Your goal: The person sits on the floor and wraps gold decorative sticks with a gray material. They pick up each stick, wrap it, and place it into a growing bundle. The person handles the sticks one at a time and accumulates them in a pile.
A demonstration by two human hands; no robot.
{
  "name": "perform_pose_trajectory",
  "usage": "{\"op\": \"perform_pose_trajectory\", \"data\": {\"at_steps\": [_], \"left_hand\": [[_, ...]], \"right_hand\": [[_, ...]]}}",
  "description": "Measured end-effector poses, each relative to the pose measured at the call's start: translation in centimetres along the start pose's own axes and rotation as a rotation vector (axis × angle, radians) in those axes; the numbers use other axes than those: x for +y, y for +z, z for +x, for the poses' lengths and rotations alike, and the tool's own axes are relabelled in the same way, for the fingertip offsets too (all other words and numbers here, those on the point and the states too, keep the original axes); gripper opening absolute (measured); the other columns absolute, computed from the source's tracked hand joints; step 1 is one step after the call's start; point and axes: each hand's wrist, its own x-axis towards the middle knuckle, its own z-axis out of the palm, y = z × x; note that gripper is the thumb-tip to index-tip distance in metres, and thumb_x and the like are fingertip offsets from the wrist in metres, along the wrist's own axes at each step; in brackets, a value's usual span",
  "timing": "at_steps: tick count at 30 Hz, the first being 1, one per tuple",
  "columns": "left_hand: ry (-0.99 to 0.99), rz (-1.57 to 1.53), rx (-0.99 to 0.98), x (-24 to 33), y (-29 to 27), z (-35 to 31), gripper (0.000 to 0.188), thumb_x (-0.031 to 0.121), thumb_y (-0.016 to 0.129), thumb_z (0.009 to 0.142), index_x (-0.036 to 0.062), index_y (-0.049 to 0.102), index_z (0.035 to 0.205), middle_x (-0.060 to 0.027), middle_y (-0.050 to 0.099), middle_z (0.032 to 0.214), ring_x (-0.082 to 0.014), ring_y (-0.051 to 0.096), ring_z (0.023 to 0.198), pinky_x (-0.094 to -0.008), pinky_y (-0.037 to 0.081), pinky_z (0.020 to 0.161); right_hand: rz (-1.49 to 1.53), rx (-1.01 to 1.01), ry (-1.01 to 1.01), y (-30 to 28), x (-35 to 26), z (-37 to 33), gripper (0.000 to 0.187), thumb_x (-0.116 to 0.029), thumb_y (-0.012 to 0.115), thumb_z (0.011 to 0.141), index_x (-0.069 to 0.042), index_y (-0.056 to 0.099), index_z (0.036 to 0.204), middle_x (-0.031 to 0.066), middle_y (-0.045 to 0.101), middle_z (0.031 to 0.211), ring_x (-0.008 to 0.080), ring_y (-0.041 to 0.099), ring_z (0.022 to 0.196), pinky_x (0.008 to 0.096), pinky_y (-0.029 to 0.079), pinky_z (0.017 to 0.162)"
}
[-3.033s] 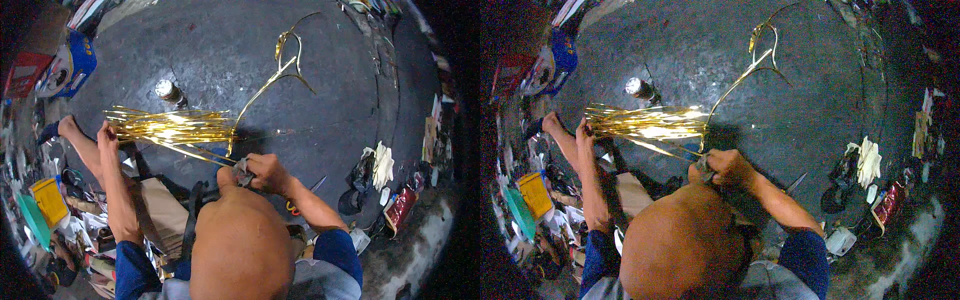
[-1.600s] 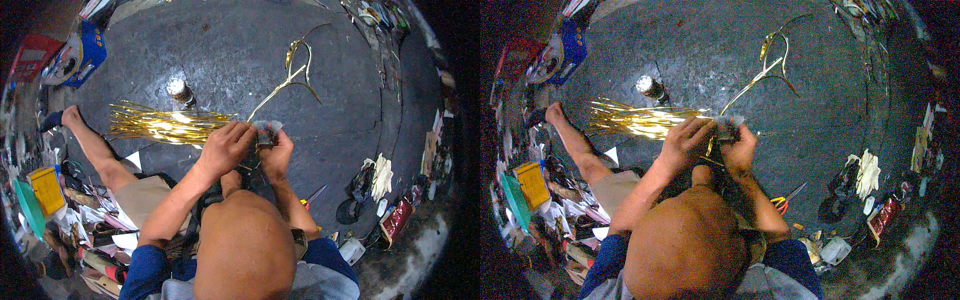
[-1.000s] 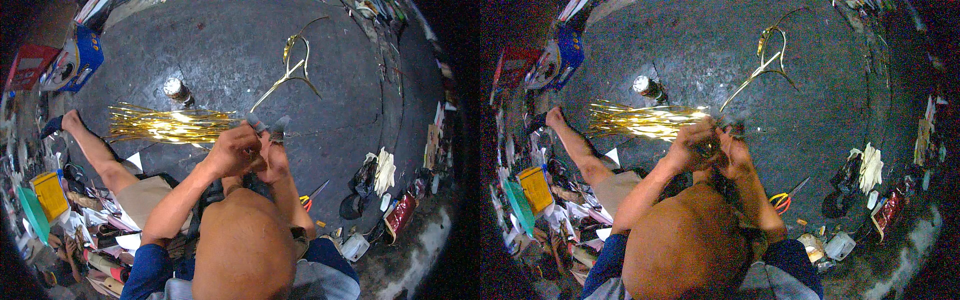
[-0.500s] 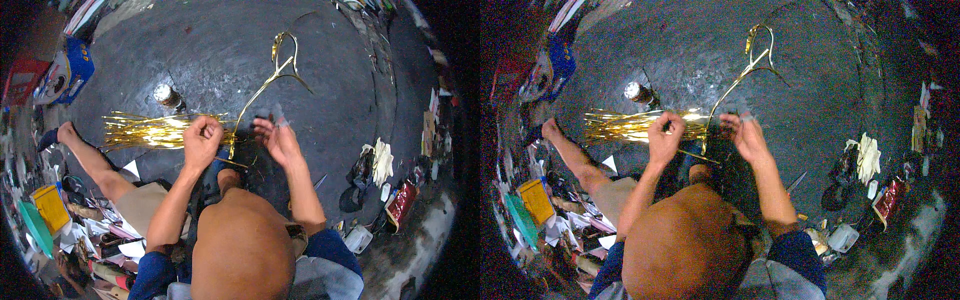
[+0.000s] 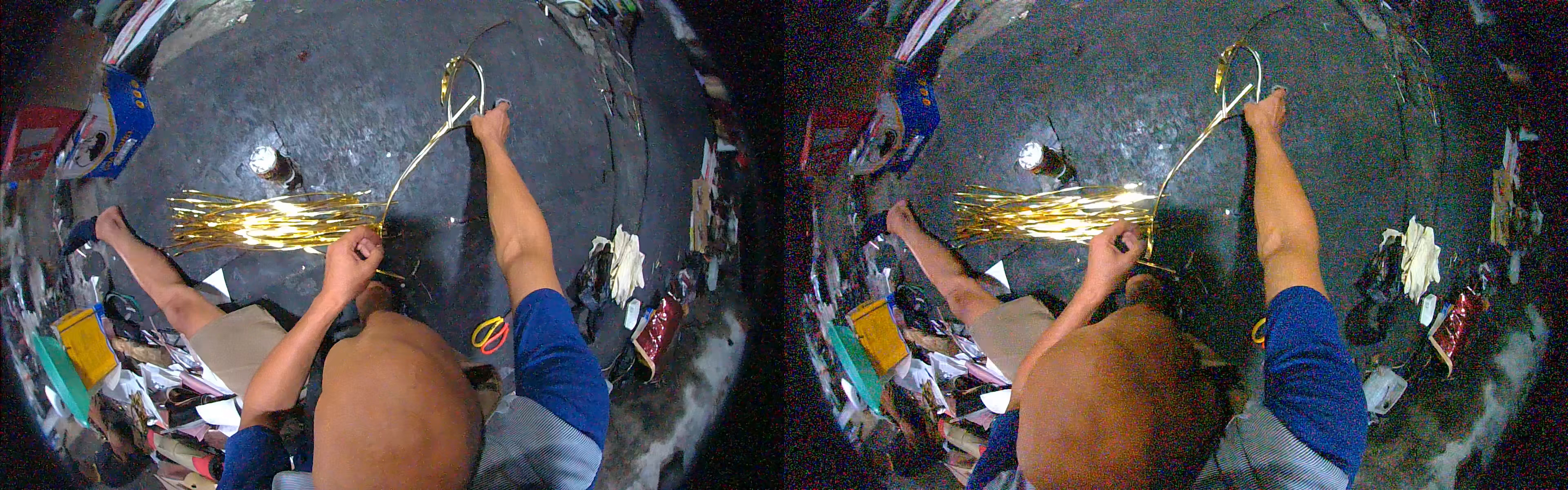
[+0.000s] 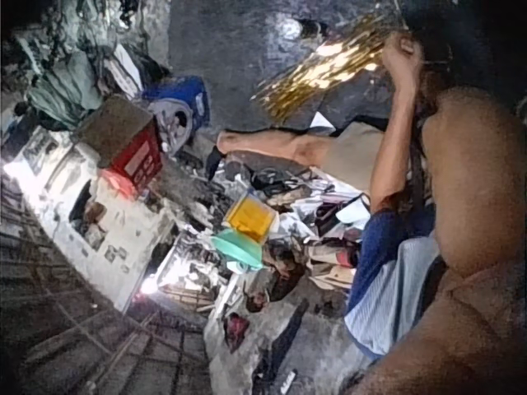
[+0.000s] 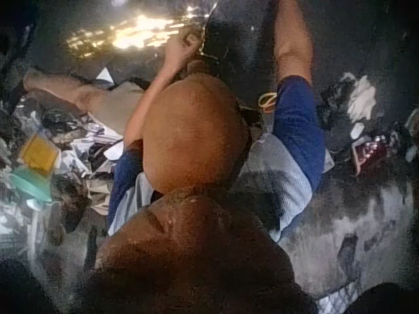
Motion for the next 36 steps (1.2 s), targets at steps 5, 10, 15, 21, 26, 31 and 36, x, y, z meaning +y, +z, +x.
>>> {"op": "perform_pose_trajectory", "data": {"at_steps": [5, 10, 15, 21, 26, 31, 36], "left_hand": [[0.192, 0.053, -0.027, 2.5, 1.0, 2.9, 0.032, 0.004, 0.070, 0.073, 0.0037, 0.063, 0.104, -0.0132, 0.063, 0.096, -0.0290, 0.061, 0.084, -0.0384, 0.051, 0.077], [0.702, 0.180, -0.033, 6.5, 5.1, 7.8, 0.071, 0.003, 0.071, 0.068, 0.0039, 0.047, 0.135, -0.0211, 0.056, 0.126, -0.0376, 0.055, 0.117, -0.0409, 0.043, 0.105], [0.517, 0.139, -0.498, 7.1, 10.3, 7.6, 0.058, 0.008, 0.068, 0.077, 0.0038, 0.048, 0.132, -0.0224, 0.061, 0.119, -0.0405, 0.058, 0.112, -0.0448, 0.046, 0.100], [0.608, 0.355, -0.584, 4.2, 6.9, 3.4, 0.028, 0.033, 0.073, 0.079, 0.0131, 0.062, 0.096, -0.0160, 0.068, 0.075, -0.0408, 0.066, 0.073, -0.0515, 0.051, 0.065], [0.153, -0.076, 0.106, 3.8, -4.5, 4.9, 0.022, 0.022, 0.065, 0.094, 0.0057, 0.063, 0.080, -0.0043, 0.059, 0.064, -0.0210, 0.056, 0.059, -0.0339, 0.045, 0.059], [0.075, -1.348, -0.223, 12.6, -5.6, 2.6, 0.065, 0.058, 0.026, 0.104, 0.0039, 0.054, 0.082, 0.0036, 0.035, 0.054, -0.0097, 0.032, 0.048, -0.0273, 0.030, 0.049], [-0.120, -1.565, -0.059, 17.5, -5.2, 1.6, 0.058, 0.061, 0.034, 0.101, 0.0115, 0.048, 0.075, 0.0018, 0.036, 0.054, -0.0118, 0.030, 0.046, -0.0274, 0.026, 0.045]], "right_hand": [[0.547, -0.133, 0.082, -0.2, 3.1, -1.5, 0.052, -0.012, 0.065, 0.081, 0.000, 0.048, 0.129, 0.0139, 0.065, 0.102, 0.0234, 0.064, 0.087, 0.0356, 0.050, 0.071], [1.089, -0.349, 0.189, -8.3, -0.5, -16.4, 0.037, -0.009, 0.051, 0.095, -0.003, 0.049, 0.131, 0.0061, 0.062, 0.088, 0.0137, 0.059, 0.071, 0.0262, 0.047, 0.059], [1.414, -0.277, 0.238, -13.6, 0.5, -23.4, 0.025, -0.019, 0.050, 0.099, -0.008, 0.052, 0.121, 0.0022, 0.058, 0.076, 0.0119, 0.057, 0.068, 0.0236, 0.046, 0.061], [1.702, -0.252, 0.587, -19.4, 6.9, -20.9, 0.031, -0.037, 0.040, 0.104, -0.011, 0.045, 0.087, -0.0033, 0.031, 0.060, 0.0082, 0.025, 0.046, 0.0259, 0.024, 0.038], [0.228, -0.056, 0.412, -24.2, 20.8, -16.9, 0.045, -0.048, 0.056, 0.096, -0.003, 0.054, 0.092, 0.0057, 0.062, 0.075, 0.0132, 0.057, 0.059, 0.0280, 0.039, 0.043], [0.388, 0.061, -0.243, -17.5, 5.6, -23.3, 0.044, -0.032, 0.056, 0.098, -0.001, 0.056, 0.129, 0.0114, 0.068, 0.112, 0.0206, 0.062, 0.105, 0.0353, 0.050, 0.088], [0.926, -0.638, -0.367, -9.9, -3.7, -28.6, 0.034, -0.013, 0.055, 0.092, 0.000, 0.060, 0.122, 0.0134, 0.071, 0.108, 0.0232, 0.066, 0.100, 0.0365, 0.049, 0.095]]}}
